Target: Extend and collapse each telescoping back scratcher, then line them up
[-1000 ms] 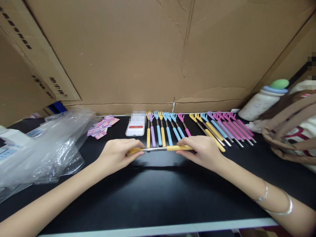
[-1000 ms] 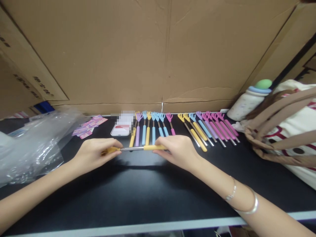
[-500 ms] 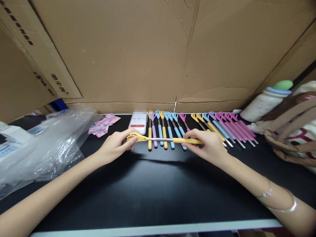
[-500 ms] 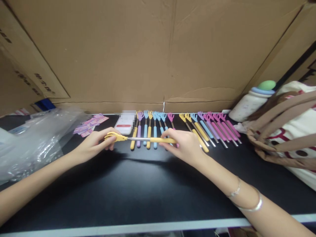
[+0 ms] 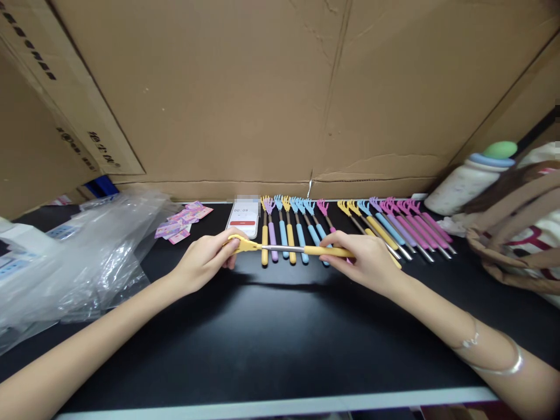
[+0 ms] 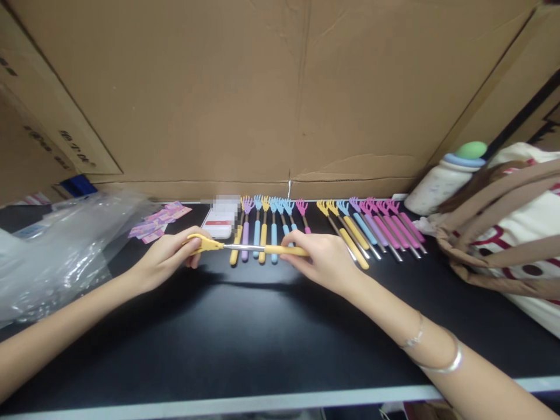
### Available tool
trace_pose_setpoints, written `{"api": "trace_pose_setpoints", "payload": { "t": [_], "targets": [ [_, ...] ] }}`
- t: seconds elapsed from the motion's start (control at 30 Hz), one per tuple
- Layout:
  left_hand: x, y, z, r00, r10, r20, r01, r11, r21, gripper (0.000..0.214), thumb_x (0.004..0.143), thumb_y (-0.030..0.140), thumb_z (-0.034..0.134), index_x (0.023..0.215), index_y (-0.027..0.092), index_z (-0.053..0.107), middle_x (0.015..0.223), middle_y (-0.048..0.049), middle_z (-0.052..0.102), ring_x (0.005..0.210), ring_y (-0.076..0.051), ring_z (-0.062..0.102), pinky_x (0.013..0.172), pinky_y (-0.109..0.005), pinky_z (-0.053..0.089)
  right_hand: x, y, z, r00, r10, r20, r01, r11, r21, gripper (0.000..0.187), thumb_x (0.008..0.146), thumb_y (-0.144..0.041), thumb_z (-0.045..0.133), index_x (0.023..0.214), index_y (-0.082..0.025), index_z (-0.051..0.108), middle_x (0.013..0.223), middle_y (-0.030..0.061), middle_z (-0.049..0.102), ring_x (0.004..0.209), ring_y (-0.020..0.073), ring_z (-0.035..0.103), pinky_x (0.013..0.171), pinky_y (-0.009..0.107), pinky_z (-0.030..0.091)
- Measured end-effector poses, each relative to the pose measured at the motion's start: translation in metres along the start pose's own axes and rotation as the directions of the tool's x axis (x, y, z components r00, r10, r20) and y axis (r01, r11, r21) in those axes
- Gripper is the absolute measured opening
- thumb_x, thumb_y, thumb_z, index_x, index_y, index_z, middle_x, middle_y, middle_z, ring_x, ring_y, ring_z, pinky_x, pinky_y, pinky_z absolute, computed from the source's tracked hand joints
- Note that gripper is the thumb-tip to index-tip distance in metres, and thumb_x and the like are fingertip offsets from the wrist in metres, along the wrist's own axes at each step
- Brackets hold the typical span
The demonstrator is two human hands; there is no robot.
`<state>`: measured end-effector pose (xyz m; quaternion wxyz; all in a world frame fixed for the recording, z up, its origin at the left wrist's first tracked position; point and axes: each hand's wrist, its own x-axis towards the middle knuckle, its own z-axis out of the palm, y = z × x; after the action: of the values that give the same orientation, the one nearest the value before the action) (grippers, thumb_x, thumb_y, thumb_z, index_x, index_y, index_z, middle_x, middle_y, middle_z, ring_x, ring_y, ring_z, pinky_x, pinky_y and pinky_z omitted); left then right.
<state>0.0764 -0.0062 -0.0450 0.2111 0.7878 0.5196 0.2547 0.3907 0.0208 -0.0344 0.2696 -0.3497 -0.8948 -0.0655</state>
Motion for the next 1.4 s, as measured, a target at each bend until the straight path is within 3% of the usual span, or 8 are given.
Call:
{"api": "trace_pose_setpoints", "payload": {
  "t": [0.17,0.47,0.77,0.93,1.23,1.4],
  "targets": [
    [-0.001,0.002,0.002,1.0,-0.002,-0.019,0.002,1.0,0.015,0.037,0.095,0.042,0.025,0.107,0.022,0.053,0.057,0.0061,0.058,0.056,-0.013,0.055,0.061,-0.023,0.038,0.0,-0.001,0.0,1.0,-0.025,0.0,0.025,0.999,-0.019,0.022,0.089,-0.041,0.049,0.086,-0.022,0.058,0.056,-0.0049,0.058,0.044,0.0078,0.049,0.049,0.02,0.031],
    [-0.003,0.002,0.006,0.998,-0.005,-0.06,0.004,1.0,-0.016,0.031,0.093,0.042,0.033,0.102,0.021,0.053,0.052,0.0075,0.05,0.049,-0.011,0.05,0.055,-0.021,0.037,-0.003,-0.001,0.009,0.996,-0.061,0.069,0.063,0.998,-0.025,0.02,0.091,-0.038,0.047,0.087,-0.021,0.056,0.059,-0.0044,0.061,0.046,0.0086,0.051,0.049,0.021,0.03],
    [-0.007,0.009,0.01,0.995,0.078,-0.069,-0.082,0.994,-0.066,0.024,0.091,0.04,0.039,0.095,0.019,0.051,0.055,0.0054,0.05,0.047,-0.01,0.049,0.051,-0.021,0.038,-0.006,0.003,0.011,0.99,-0.002,0.138,-0.005,0.999,0.046,0.021,0.093,-0.038,0.043,0.093,-0.022,0.057,0.073,-0.0018,0.066,0.059,0.0099,0.057,0.055,0.02,0.034],
    [-0.008,0.01,0.01,0.991,0.102,-0.089,-0.102,0.995,0.0,0.024,0.091,0.039,0.039,0.094,0.019,0.051,0.057,0.0045,0.05,0.047,-0.01,0.047,0.05,-0.02,0.038,-0.006,0.004,0.014,0.978,0.049,0.201,-0.072,0.991,0.111,0.024,0.093,-0.042,0.042,0.095,-0.024,0.057,0.068,-0.0032,0.064,0.051,0.0093,0.052,0.052,0.02,0.033],
    [-0.01,0.007,0.012,0.98,0.153,-0.125,-0.142,0.986,0.087,0.022,0.091,0.036,0.041,0.095,0.019,0.054,0.071,-0.0001,0.063,0.06,-0.012,0.06,0.058,-0.021,0.044,-0.005,0.001,0.013,0.924,0.082,0.372,-0.189,0.946,0.262,0.031,0.094,-0.045,0.036,0.095,-0.022,0.056,0.062,-0.0041,0.055,0.053,0.0097,0.049,0.056,0.021,0.032],
    [-0.012,0.009,0.014,0.976,0.172,-0.129,-0.154,0.978,0.139,0.02,0.09,0.034,0.042,0.093,0.02,0.056,0.069,0.0002,0.066,0.06,-0.012,0.062,0.059,-0.02,0.046,-0.003,-0.004,0.012,0.868,0.049,0.495,-0.302,0.843,0.445,0.033,0.093,-0.046,0.036,0.089,-0.018,0.055,0.071,-0.0016,0.056,0.063,0.0104,0.05,0.06,0.022,0.037]
  ]
}}
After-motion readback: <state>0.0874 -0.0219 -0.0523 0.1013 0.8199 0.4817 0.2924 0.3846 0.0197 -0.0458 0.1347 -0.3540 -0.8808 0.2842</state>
